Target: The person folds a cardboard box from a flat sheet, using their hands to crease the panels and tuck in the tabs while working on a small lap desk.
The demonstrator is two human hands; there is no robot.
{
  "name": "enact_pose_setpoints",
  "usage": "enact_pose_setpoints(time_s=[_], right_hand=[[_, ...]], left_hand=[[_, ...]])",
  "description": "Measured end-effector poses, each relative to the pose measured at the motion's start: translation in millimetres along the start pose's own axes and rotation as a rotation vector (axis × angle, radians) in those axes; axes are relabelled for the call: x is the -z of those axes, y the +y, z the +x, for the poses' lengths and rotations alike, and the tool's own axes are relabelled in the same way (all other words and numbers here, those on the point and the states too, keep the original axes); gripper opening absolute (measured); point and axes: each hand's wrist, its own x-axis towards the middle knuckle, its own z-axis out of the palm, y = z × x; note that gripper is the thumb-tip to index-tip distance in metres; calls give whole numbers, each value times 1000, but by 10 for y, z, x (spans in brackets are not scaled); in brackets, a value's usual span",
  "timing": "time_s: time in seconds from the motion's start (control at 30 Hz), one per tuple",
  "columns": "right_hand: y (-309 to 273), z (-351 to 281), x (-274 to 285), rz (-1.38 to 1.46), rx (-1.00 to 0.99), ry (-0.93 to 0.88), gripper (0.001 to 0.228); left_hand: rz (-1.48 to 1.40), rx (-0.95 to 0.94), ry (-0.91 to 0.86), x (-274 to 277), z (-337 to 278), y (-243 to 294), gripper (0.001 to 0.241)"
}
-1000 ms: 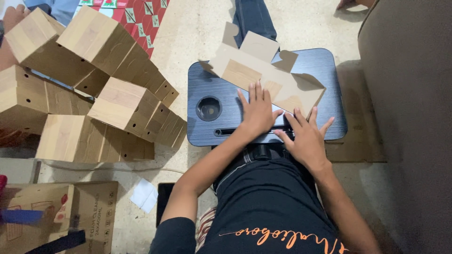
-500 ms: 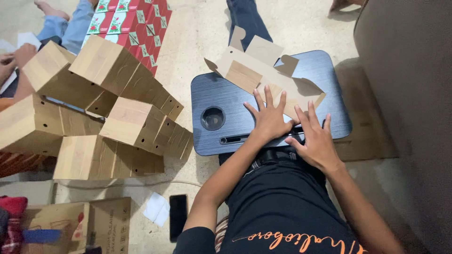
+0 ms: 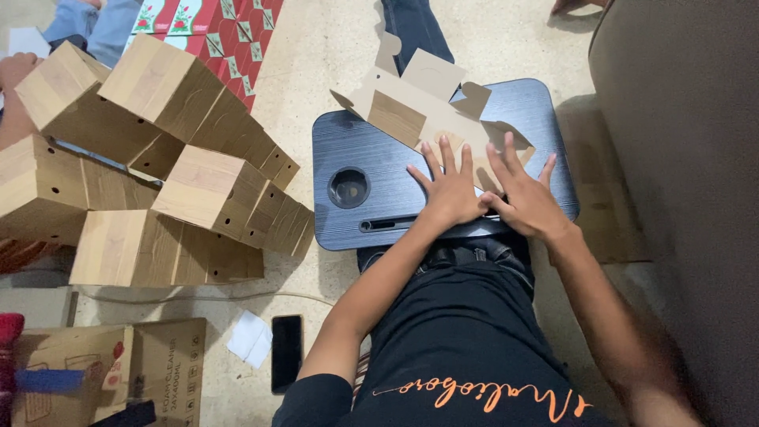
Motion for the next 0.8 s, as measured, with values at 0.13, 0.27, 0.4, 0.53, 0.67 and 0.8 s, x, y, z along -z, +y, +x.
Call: enact_pose_setpoints(time_s=[0.13, 0.27, 0.4, 0.53, 0.67, 0.8], right_hand=[[213, -42, -211, -210, 6, 38, 74], [80, -114, -273, -157, -72, 76, 65], [-357, -140, -13, 66, -82, 18, 75], [-578, -204, -62, 165, -74, -31, 81], [-773, -304, -58, 138, -56, 18, 86], [-505, -402, -148, 230, 20, 421, 42]], left_hand=[[-11, -29, 21, 49, -53, -19, 110], [-43, -41, -5, 218, -149, -52, 100], [-81, -41, -29, 327, -164, -216, 105], [-29, -19, -3, 247, -91, -353, 103], [-5, -100, -80, 228, 79, -611, 109], [57, -175, -153, 272, 203, -937, 108]])
